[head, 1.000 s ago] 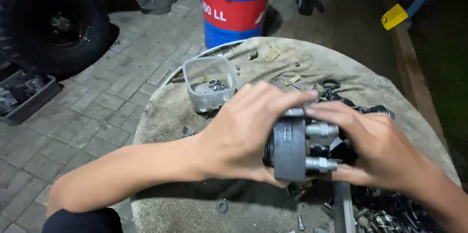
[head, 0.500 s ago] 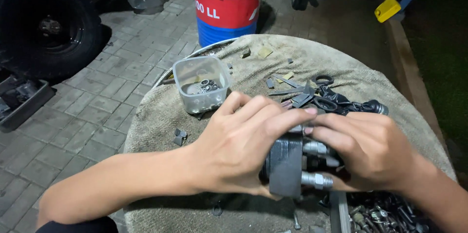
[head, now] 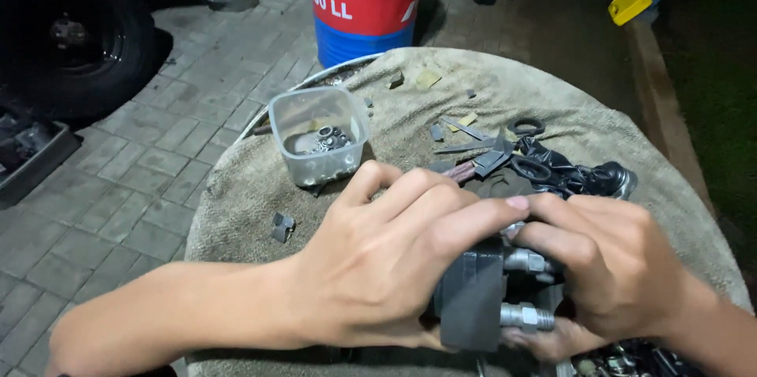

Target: Cleaning a metal shaft with sandpaper and assembling it into a mechanical housing unit.

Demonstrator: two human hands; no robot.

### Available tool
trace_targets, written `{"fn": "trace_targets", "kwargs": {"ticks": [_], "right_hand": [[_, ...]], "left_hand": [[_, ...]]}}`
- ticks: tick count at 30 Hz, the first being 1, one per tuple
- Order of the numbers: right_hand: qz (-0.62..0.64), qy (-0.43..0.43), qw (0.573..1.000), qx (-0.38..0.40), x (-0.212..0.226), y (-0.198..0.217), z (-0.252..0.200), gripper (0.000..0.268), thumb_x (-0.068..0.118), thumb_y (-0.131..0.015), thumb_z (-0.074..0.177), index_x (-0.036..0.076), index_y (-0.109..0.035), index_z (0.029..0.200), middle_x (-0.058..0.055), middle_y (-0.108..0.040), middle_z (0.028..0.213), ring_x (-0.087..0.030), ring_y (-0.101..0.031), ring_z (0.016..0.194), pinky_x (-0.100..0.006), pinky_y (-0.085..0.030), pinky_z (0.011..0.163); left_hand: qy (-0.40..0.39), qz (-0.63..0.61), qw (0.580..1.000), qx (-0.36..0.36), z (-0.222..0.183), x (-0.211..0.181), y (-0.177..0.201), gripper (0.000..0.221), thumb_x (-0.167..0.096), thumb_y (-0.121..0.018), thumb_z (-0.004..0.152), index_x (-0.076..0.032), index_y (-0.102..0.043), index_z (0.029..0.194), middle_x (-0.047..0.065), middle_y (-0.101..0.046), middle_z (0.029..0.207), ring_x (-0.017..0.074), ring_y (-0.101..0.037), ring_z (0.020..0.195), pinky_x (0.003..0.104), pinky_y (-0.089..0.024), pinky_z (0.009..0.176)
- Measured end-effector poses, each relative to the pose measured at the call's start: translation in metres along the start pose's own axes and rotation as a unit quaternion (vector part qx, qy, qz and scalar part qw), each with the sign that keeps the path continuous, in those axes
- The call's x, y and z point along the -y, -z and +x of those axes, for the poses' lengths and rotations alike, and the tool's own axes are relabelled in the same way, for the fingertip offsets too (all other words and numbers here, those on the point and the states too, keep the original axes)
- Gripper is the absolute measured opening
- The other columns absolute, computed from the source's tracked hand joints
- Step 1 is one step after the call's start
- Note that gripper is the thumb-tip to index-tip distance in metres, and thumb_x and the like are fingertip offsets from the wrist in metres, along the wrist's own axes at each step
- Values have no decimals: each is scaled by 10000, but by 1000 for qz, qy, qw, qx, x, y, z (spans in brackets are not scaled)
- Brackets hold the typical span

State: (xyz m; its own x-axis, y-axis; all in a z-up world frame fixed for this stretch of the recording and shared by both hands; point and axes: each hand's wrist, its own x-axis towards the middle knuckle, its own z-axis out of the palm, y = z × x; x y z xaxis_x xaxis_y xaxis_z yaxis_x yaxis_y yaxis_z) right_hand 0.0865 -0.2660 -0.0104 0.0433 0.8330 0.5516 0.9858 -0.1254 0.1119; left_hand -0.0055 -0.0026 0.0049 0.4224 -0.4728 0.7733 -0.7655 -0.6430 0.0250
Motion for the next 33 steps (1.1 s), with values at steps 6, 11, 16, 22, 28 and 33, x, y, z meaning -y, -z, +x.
{"fn": "trace_targets", "kwargs": {"ticks": [6, 11, 16, 22, 28, 33], "right_hand": [[-18, 1, 1000, 23, 1, 1, 1, 706, 643, -561, 869, 9, -494, 1173, -270, -675, 1123, -319, -630, 612, -427, -472, 527], [-26, 0, 999, 30, -2, -2, -8, 775, 672, -535, 876, 9, -482, 1273, -254, -662, 1193, -341, -666, 706, -433, -524, 603], [-31, 4, 999, 37, -2, 0, -4, 746, 633, -569, 883, -2, -487, 1265, -230, -664, 1140, -325, -631, 669, -418, -499, 583], [-12, -8, 997, 75, -1, 3, 9, 723, 646, -645, 830, -41, -588, 1049, -226, -693, 1038, -377, -702, 757, -439, -571, 639], [144, -134, 932, 305, 2, 6, 12, 590, 740, -828, 738, 208, -585, 816, 33, -729, 657, -225, -693, 533, -402, -486, 512], [294, -45, 916, 268, -3, 15, 26, 441, 603, -836, 844, 198, -709, 723, 56, -702, 724, -181, -660, 520, -355, -491, 439]], "left_hand": [[-3, 9, 1000, 16, -1, 3, -5, 752, -557, -90, 1082, -27, -455, 1470, 104, -706, 1156, 295, -660, 1018, 419, -339, 818], [-13, 16, 1000, 16, 0, 4, -3, 724, -529, -103, 1092, -26, -467, 1465, 89, -691, 1149, 277, -661, 1001, 421, -357, 834], [-28, 41, 999, 5, 1, 5, -6, 667, -485, -138, 1113, -24, -491, 1442, 79, -686, 1119, 269, -674, 986, 414, -362, 824], [-23, 17, 996, 79, -3, 16, -12, 831, -662, -276, 995, -16, -471, 1479, 110, -661, 1128, 278, -593, 970, 439, -361, 806], [55, -198, 949, 237, 0, 4, -12, 1307, -596, -901, 567, 82, -267, 1487, 179, -658, 1159, 274, -633, 977, 441, -442, 886], [-6, -294, 875, 384, -6, -1, 8, 790, -206, -433, 969, 162, -112, 1589, 272, -566, 960, 394, -516, 773, 473, -374, 748]]}}
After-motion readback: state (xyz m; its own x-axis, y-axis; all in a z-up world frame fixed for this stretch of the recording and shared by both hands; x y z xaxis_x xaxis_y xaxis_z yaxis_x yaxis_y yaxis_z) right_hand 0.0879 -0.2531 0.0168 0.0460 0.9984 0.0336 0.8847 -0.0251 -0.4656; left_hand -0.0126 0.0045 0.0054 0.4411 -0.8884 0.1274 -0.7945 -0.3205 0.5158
